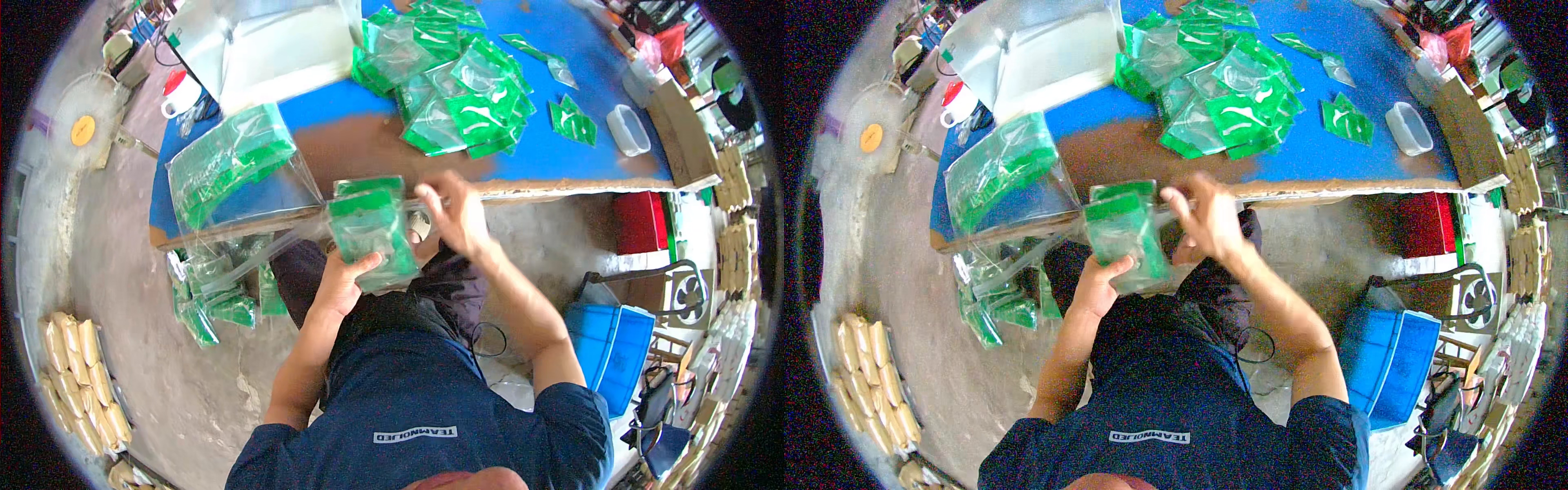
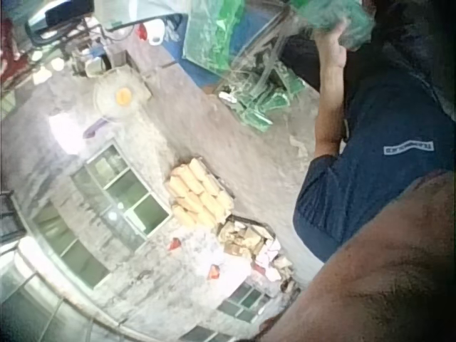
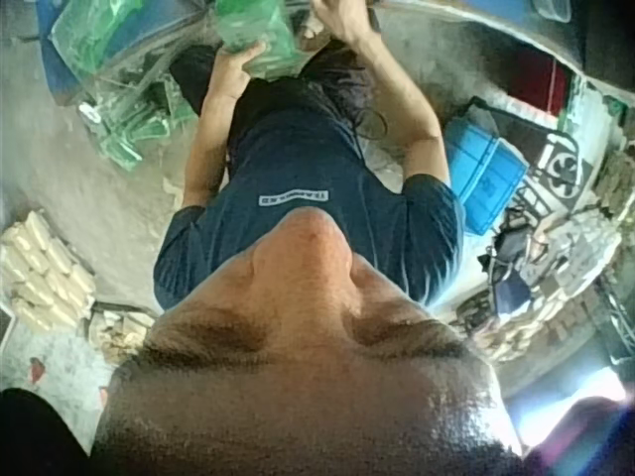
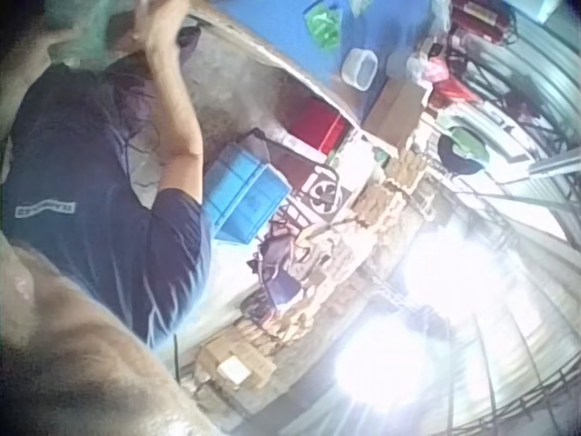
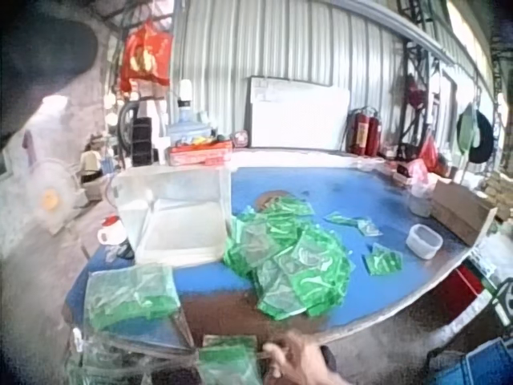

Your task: The person sorts small green plastic items by hand, placing them into clear plastic bags.

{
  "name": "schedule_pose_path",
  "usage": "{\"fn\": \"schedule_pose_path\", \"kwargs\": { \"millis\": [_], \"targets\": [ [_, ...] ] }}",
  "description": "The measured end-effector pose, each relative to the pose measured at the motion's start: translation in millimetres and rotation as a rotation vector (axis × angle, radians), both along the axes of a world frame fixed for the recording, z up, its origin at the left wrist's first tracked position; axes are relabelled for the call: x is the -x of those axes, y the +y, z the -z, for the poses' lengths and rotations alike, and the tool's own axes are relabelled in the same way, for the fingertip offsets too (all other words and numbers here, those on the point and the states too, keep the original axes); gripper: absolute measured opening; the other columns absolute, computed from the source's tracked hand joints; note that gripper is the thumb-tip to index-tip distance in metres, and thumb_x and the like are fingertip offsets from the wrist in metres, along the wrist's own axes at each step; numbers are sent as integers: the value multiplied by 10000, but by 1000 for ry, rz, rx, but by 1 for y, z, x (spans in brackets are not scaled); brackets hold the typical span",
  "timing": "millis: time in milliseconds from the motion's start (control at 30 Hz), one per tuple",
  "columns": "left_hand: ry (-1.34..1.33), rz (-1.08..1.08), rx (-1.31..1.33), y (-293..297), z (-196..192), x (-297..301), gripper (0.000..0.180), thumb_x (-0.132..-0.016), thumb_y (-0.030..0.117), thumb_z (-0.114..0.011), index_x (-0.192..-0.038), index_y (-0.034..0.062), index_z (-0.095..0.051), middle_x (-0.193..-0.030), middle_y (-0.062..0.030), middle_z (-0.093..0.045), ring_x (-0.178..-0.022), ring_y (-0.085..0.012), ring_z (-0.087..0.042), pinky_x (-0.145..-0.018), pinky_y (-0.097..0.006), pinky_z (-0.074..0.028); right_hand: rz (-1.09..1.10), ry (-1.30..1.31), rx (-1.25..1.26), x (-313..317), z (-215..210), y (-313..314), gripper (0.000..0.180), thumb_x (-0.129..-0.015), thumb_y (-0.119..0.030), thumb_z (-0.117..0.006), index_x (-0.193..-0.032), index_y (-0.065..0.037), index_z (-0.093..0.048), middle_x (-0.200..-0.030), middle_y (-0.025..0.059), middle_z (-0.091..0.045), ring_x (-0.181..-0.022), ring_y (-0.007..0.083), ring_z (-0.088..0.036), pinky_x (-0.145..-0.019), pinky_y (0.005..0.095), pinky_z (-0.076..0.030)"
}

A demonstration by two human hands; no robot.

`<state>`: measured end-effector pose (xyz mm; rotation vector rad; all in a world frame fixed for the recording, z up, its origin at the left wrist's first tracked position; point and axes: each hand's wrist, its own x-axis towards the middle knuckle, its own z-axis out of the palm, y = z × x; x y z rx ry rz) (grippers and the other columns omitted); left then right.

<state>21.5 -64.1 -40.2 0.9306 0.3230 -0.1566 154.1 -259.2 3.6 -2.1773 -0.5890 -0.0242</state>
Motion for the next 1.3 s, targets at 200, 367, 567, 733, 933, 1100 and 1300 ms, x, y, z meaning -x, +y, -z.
{"fn": "schedule_pose_path", "kwargs": {
  "millis": [200, 367, 567, 733, 933, 1100, 1300],
  "targets": [
    [-38, -116, 64, 7, 3, 3, 327, -851, 68, -724, -1160, 28, -626, -1088, -63, -676, -968, -203, -661, -856, -357, -533, -119, -547, 421, -38, 21, 13, 831, -763, -580, -719, -1347, -33, -495, -1420, 249, -431, -1330, 430, -386, -1103, 585, -289],
    [-66, -309, 145, 5, -20, 14, 293, -889, 43, -673, -1172, 27, -598, -1086, -84, -659, -910, -218, -668, -643, -361, -551, -281, -534, 101, -14, 29, 8, 348, -765, -106, -673, -1107, -52, -635, -1062, 82, -685, -996, 297, -646, -888, 426, -479],
    [-171, -631, -529, -13, -52, -5, 210, -957, 83, -613, -1121, -38, -564, -905, -74, -624, -684, -128, -602, -576, -278, -502, 137, 298, -589, 12, -43, 13, 286, -997, -198, -483, -1116, 27, -612, -850, 61, -663, -655, 154, -655, -553, 302, -518],
    [-549, -363, -910, -31, -21, -23, 496, -880, 38, -680, -1345, 1, -511, -1089, -117, -661, -921, -175, -640, -834, -305, -495, 50, 827, -649, 34, -50, 35, 527, -1022, -459, -433, -1148, 13, -629, -869, 98, -680, -695, 153, -670, -574, 275, -527],
    [-333, -544, -539, -29, -11, -37, 262, -934, 50, -632, -1184, -18, -597, -1143, -100, -637, -973, -184, -619, -771, -305, -495, -7, 357, -386, -35, -31, 20, 634, -977, -542, -474, -1167, 41, -634, -1077, 199, -678, -984, 352, -654, -870, 433, -500],
    [-209, -332, -397, 6, 21, -9, 390, -913, 63, -651, -1281, 24, -527, -1154, -71, -608, -965, -200, -609, -722, -300, -506, 2, -326, 523, -62, -7, -37, 937, -742, -533, -767, -1435, -24, -394, -1495, 243, -359, -1405, 410, -304, -1127, 513, -286],
    [-181, 196, -428, 31, -10, 2, 509, -834, 56, -698, -1326, 66, -571, -1352, -98, -556, -1123, -205, -580, -860, -366, -519, -306, -449, 230, -13, -6, -53, 422, -794, -51, -667, -1214, -53, -625, -1183, 151, -659, -1109, 358, -622, -919, 416, -508]
  ]
}}
